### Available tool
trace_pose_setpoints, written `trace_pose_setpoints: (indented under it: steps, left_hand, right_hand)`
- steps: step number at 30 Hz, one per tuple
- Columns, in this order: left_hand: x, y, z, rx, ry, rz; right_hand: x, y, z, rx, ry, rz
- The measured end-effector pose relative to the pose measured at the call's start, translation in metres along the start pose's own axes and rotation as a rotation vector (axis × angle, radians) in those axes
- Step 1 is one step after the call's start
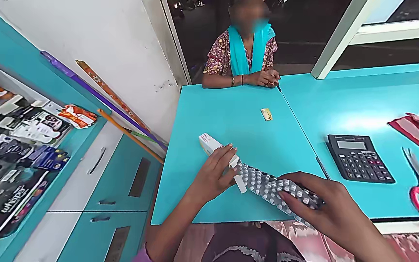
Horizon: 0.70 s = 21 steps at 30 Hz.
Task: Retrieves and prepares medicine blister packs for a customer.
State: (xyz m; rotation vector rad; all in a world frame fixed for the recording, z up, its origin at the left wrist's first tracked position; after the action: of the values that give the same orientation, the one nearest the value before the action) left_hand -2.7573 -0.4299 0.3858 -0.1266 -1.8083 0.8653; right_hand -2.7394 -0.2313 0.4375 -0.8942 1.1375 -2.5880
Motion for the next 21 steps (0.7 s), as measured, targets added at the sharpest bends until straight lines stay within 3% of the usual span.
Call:
trace_pose_setpoints:
  steps: [5, 15, 21]
  left_hand:
    - [0.001, 0.003, -0.002, -0.031, -0.061, -0.011]
    - [0.009, 0.008, -0.024, 0.141, 0.102, -0.023]
    - [0.011, 0.010, -0.021, 0.014, 0.030, -0.083]
  right_hand:
    - [0.006, 0.000, 0.009, -0.086, -0.030, 0.021]
    - [0.017, -0.007, 0.025, -0.258, -0.041, -0.053]
    - [0.025, -0.006, 0.028, -0.258, -0.071, -0.049]
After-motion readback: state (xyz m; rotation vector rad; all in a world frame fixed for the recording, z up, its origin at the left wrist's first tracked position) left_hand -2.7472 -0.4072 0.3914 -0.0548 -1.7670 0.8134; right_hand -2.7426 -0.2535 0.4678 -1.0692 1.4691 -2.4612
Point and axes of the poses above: each hand's wrist, its own x-axis towards the middle knuckle, its own y-axis out of the palm, z = x × y, the point moved 9 cm from there along x, towards the middle knuckle, and after that the axes turned 6 degrees about -x, right-handed, at the moved point
